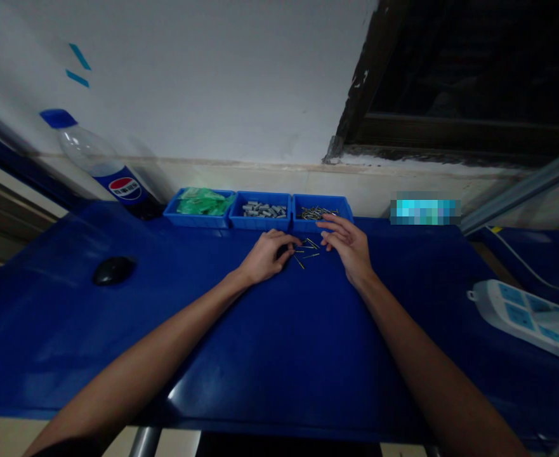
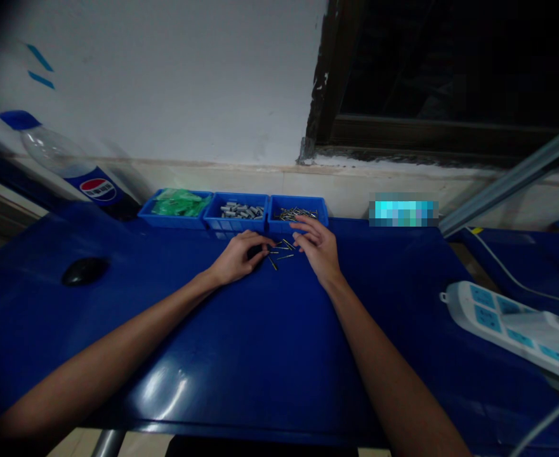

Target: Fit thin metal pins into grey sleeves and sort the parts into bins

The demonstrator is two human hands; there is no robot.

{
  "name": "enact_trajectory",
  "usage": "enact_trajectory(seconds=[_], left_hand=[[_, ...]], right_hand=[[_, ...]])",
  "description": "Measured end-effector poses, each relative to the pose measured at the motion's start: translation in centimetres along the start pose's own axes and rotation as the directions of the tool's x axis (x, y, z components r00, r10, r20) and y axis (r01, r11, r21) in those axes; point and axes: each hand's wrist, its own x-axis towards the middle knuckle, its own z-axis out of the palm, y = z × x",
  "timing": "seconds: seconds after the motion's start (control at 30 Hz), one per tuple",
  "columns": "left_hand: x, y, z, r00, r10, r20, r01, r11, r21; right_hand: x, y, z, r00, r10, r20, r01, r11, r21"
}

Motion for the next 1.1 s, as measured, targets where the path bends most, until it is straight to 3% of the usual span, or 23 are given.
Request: enact_trajectory(seconds=[0.13, 0.3, 0.43, 0.6, 0.97, 1.1], left_hand=[[0.0, 0.2, 0.0, 1.0, 0.014, -0.02, -0.015, 0.997, -0.074], [0.0, 0.3, -0.2, 0.987, -0.037, -0.158, -0.005, 0.966, -0.259], [0.0, -0.1, -0.1, 0.964, -0.132, -0.231, 0.007, 0.88, -0.475], [0.1, -0.4, 0.3, 0.952, -0.236, -0.196, 0.052, 0.755, -0.654], [0.0, 0.0, 0.3, 0.957, -0.216, -0.192, 0.049, 0.777, -0.628], [0.0, 0.4, 0.0, 0.965, -0.169, -0.201, 0.051, 0.871, -0.488]], right_hand=[[0.0, 0.0, 0.0, 1.0, 0.008, 0.009, -0.009, 0.999, 0.044], [-0.1, -0.1, 0.2, 1.0, 0.018, 0.025, -0.018, 1.0, -0.02], [-0.4, -0.6, 0.3, 0.993, 0.025, 0.117, -0.009, 0.991, -0.132], [-0.9, -1.1, 0.6, 0.963, 0.062, 0.262, -0.04, 0.995, -0.088], [-0.6, -0.9, 0.7, 0.961, 0.1, 0.259, -0.082, 0.993, -0.079], [-0.4, -0.6, 0.3, 0.978, 0.084, 0.193, -0.072, 0.995, -0.068]])
